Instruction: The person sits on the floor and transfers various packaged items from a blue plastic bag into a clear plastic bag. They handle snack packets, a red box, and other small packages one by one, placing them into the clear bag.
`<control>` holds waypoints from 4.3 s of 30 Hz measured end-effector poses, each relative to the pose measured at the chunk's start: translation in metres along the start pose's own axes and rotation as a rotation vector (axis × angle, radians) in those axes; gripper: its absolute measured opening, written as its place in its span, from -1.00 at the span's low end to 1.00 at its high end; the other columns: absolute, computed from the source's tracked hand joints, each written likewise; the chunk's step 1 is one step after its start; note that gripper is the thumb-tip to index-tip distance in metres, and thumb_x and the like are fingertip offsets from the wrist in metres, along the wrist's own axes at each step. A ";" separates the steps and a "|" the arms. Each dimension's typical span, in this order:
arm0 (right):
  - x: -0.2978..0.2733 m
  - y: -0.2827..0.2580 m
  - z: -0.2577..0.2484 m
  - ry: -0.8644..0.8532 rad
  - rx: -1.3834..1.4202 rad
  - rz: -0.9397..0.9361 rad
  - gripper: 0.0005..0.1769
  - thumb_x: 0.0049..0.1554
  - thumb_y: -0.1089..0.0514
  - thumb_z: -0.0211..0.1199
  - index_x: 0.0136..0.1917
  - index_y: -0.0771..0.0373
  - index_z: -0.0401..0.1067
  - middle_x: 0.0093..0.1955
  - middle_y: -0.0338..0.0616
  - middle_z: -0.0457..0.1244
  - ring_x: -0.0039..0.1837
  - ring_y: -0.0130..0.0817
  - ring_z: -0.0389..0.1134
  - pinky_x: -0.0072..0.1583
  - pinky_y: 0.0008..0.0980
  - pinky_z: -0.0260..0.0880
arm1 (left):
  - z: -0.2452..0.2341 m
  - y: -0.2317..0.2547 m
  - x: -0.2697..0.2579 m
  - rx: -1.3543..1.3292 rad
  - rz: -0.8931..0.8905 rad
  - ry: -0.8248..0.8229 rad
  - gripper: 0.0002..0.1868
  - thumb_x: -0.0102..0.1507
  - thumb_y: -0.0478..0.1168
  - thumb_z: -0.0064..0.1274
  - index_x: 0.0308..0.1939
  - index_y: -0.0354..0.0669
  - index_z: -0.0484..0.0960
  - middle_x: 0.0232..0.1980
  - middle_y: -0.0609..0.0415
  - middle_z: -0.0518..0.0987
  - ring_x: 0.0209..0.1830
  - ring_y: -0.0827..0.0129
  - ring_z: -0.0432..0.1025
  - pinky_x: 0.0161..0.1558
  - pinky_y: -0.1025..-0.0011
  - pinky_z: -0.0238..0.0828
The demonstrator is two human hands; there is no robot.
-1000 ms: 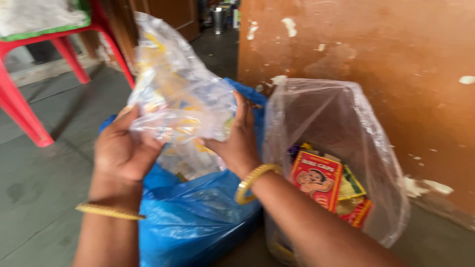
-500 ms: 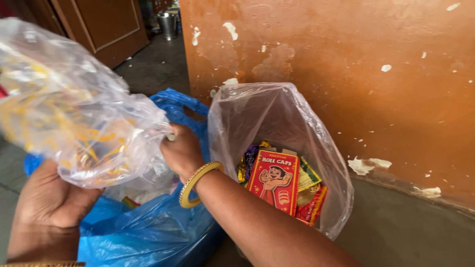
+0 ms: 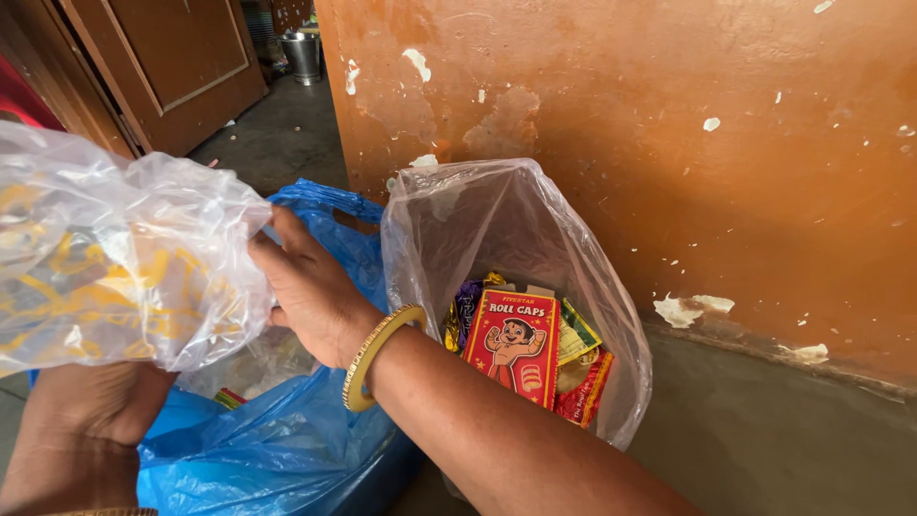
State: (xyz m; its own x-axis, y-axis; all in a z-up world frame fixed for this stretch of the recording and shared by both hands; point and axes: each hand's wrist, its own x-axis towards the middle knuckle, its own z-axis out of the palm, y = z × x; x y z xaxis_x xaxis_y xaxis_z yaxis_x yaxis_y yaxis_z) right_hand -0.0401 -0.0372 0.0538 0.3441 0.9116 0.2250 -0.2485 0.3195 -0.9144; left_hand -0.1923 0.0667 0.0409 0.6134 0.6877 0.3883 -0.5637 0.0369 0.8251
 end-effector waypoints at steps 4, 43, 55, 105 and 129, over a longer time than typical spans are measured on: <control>-0.015 -0.013 -0.001 -0.018 0.019 -0.119 -0.51 0.30 0.02 0.02 0.48 0.03 0.23 0.28 -0.27 0.27 0.23 -0.40 0.36 0.09 -0.23 0.50 | 0.016 0.006 -0.005 0.031 0.033 -0.027 -0.53 0.35 -0.24 0.16 0.34 -0.15 0.48 0.21 0.13 0.55 0.16 0.37 0.47 0.16 0.30 0.46; -0.123 0.006 -0.284 1.005 -0.983 0.082 -0.45 0.03 -0.03 0.34 0.26 0.15 0.44 0.24 0.03 0.38 0.33 -0.03 0.38 0.35 -0.14 0.34 | 0.217 -0.186 0.010 1.665 -0.019 -0.338 -0.72 0.32 -0.31 -0.12 0.09 0.03 0.52 0.24 -0.11 0.43 0.05 -0.18 0.51 0.06 -0.01 0.45; -0.130 -0.005 -0.255 1.042 -1.230 -0.282 -0.15 -0.01 0.06 0.41 0.50 0.00 0.15 0.53 0.14 0.05 0.60 0.15 -0.09 0.45 0.31 -0.24 | 0.200 -0.303 0.034 1.872 0.145 -0.569 -0.64 0.35 -0.17 -0.15 0.22 -0.01 0.54 0.40 -0.20 0.33 0.34 -0.21 0.32 0.11 -0.01 0.46; -0.133 0.149 -0.314 0.113 -1.811 0.935 -0.43 0.30 -0.26 -0.05 0.55 -0.32 0.09 0.75 -0.49 -0.44 0.72 0.06 -0.53 0.45 0.74 -0.41 | 0.145 -0.090 -0.009 1.201 0.138 -0.988 -0.80 0.21 -0.27 0.04 -0.12 -0.07 0.71 -0.14 -0.11 0.68 -0.04 -0.03 0.56 -0.03 0.14 0.45; -0.068 -0.041 -0.060 0.156 -1.396 -0.569 -0.80 0.07 0.22 0.33 0.01 0.17 0.58 0.08 -0.07 0.40 0.17 -0.09 0.42 0.20 -0.19 0.38 | 0.020 -0.049 0.014 1.640 0.098 0.223 -0.74 0.23 -0.08 0.14 -0.08 -0.08 0.72 0.01 -0.22 0.62 -0.01 -0.13 0.53 0.06 0.07 0.48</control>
State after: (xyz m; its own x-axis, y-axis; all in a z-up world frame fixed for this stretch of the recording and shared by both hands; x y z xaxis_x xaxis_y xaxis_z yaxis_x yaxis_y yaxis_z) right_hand 0.0007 -0.1280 0.0558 0.2071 0.6904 0.6931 0.9479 0.0337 -0.3168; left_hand -0.1451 0.0605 0.0145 0.4455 0.7300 0.5183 0.6403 -0.6644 0.3854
